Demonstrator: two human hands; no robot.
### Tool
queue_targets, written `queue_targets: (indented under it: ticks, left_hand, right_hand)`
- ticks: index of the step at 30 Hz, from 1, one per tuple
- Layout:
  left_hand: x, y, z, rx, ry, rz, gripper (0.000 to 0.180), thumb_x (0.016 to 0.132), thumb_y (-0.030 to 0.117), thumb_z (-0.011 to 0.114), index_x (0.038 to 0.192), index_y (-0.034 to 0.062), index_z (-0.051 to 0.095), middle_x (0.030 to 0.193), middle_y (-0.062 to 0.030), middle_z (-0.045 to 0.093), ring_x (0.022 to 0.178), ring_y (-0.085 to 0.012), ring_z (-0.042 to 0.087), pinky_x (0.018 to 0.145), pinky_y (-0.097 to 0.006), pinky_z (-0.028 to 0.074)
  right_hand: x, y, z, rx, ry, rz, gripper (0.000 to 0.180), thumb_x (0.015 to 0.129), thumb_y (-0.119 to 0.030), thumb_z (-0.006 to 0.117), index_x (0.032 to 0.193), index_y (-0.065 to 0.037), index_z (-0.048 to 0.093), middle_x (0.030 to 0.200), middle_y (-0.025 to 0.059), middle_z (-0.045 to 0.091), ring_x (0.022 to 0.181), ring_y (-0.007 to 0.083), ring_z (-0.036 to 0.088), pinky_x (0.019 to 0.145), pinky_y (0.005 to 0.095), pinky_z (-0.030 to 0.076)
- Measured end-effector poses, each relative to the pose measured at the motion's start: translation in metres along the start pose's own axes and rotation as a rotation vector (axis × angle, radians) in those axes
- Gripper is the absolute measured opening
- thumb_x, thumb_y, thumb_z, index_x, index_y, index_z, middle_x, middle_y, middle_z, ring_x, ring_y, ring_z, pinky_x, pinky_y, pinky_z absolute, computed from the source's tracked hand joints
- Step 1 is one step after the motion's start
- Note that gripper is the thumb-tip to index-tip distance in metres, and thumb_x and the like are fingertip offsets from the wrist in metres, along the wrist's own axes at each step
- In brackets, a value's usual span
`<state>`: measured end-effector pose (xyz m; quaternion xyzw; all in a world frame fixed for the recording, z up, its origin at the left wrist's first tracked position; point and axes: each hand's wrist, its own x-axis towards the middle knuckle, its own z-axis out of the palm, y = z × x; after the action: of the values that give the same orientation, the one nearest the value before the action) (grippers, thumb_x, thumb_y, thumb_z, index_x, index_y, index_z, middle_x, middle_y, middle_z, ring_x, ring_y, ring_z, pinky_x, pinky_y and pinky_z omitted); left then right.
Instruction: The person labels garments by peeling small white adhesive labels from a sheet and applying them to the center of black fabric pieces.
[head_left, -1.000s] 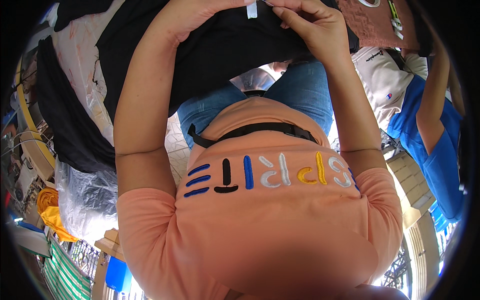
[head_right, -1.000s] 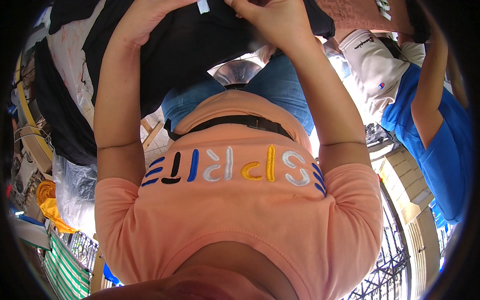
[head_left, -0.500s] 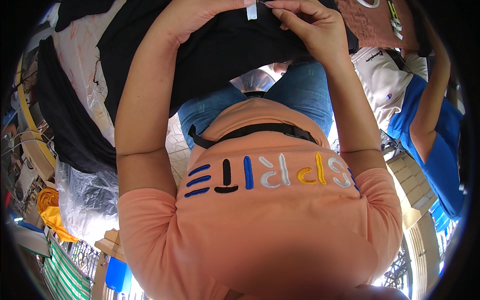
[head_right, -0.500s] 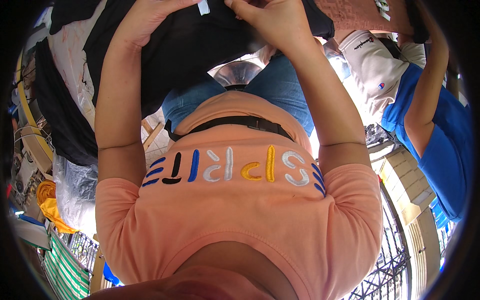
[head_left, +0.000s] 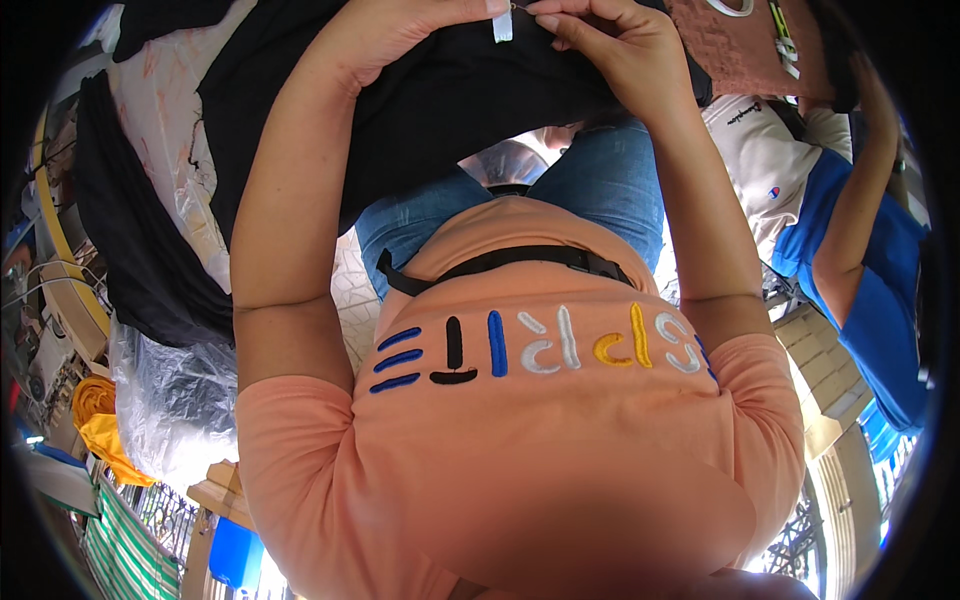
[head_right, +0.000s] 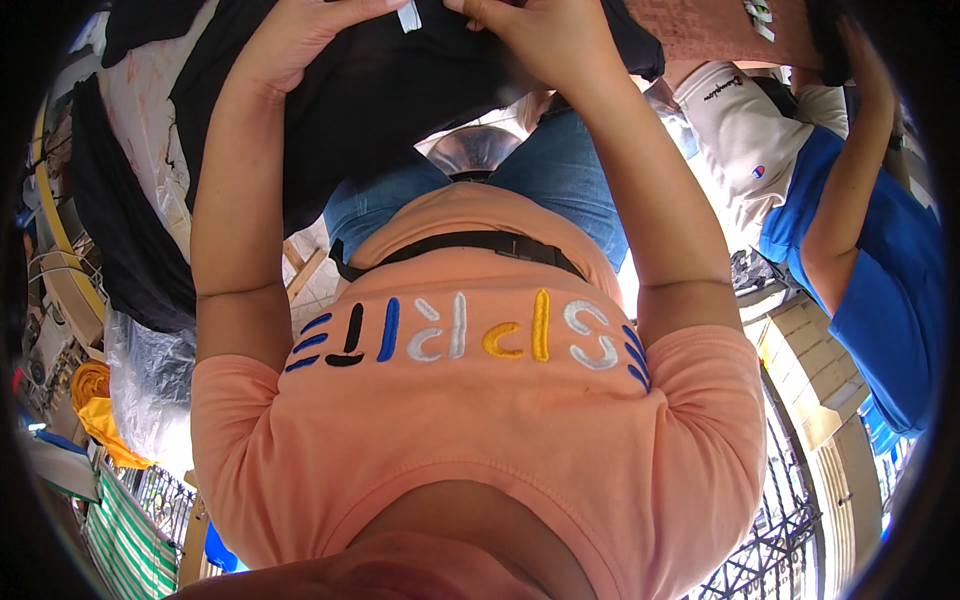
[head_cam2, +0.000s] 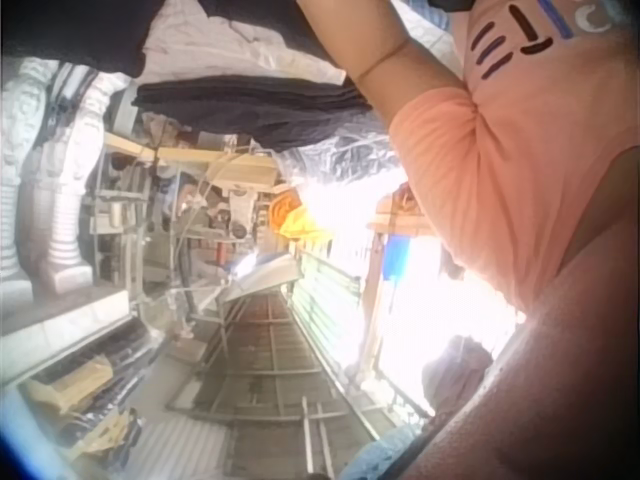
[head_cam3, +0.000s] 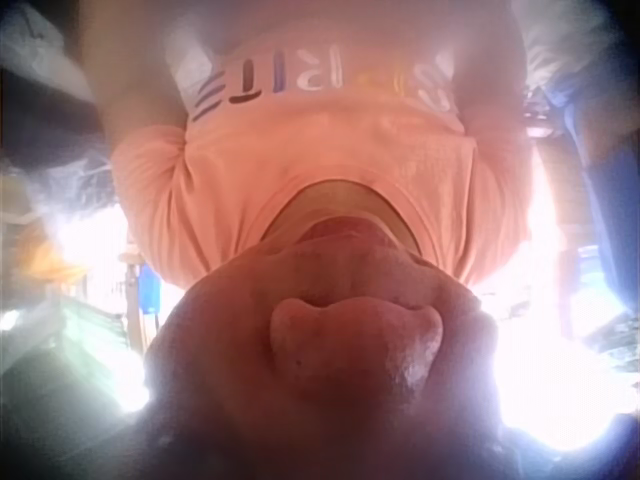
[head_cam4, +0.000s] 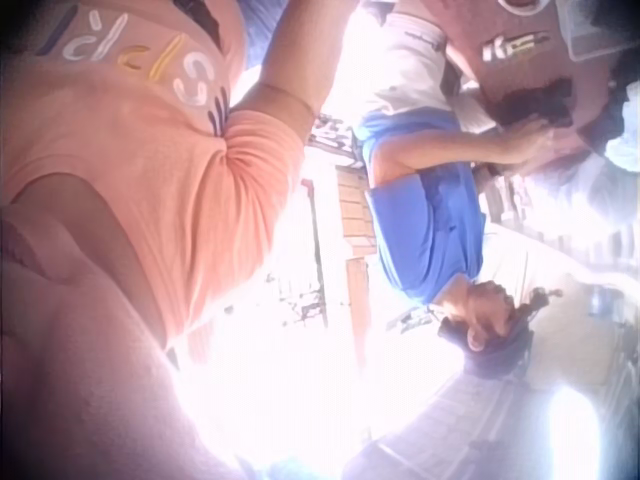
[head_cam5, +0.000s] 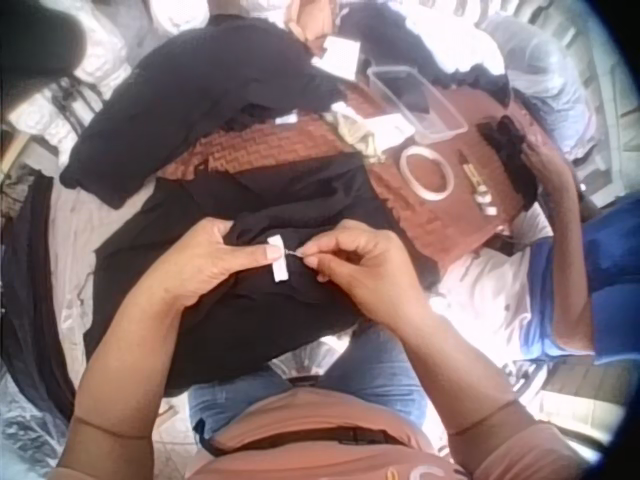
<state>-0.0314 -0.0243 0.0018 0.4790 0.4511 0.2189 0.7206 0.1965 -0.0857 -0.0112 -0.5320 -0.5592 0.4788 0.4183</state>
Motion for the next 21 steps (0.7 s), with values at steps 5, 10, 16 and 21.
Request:
queue_targets:
  ticks: [5,10,16,21]
  left_hand:
    - [0.004,-0.004,-0.004,0.008,-0.013,0.037,0.025,0.091,0.013,0.079,0.108,-0.0048,0.075,0.099,-0.0065,0.075,0.086,-0.012,0.069,0.08,-0.024,0.054]
    - [0.007,-0.007,-0.004,-0.002,-0.009,0.025,0.024,0.092,0.013,0.079,0.107,-0.0047,0.076,0.098,-0.0062,0.075,0.085,-0.0119,0.068,0.079,-0.024,0.054]
    - [0.009,-0.011,0.001,0.062,0.029,0.062,0.022,0.091,0.015,0.08,0.104,-0.0033,0.077,0.095,-0.0049,0.074,0.082,-0.0113,0.067,0.075,-0.025,0.054]
    - [0.012,-0.018,0.007,0.027,0.061,0.147,0.023,0.09,0.016,0.081,0.103,-0.0018,0.077,0.094,-0.0052,0.075,0.082,-0.0118,0.068,0.075,-0.025,0.054]
  right_hand:
    - [0.008,0.002,0.0,-0.014,-0.003,-0.05,0.011,0.091,0.008,0.07,0.097,0.002,0.076,0.089,0.0026,0.066,0.077,0.0097,0.064,0.07,0.0226,0.052]
    - [0.014,0.005,-0.005,0.009,-0.057,-0.046,0.011,0.091,0.008,0.069,0.098,0.002,0.075,0.088,0.0024,0.068,0.078,0.0089,0.064,0.07,0.0222,0.053]
    - [0.009,-0.008,0.008,-0.088,-0.006,-0.035,0.007,0.092,0.004,0.07,0.099,0.002,0.07,0.083,0.0045,0.07,0.077,0.0109,0.067,0.07,0.0252,0.054]
    - [0.004,-0.04,0.017,-0.496,0.035,-0.272,0.006,0.091,-0.004,0.07,0.096,-0.001,0.068,0.083,0.0162,0.071,0.076,0.0281,0.073,0.069,0.0344,0.056]
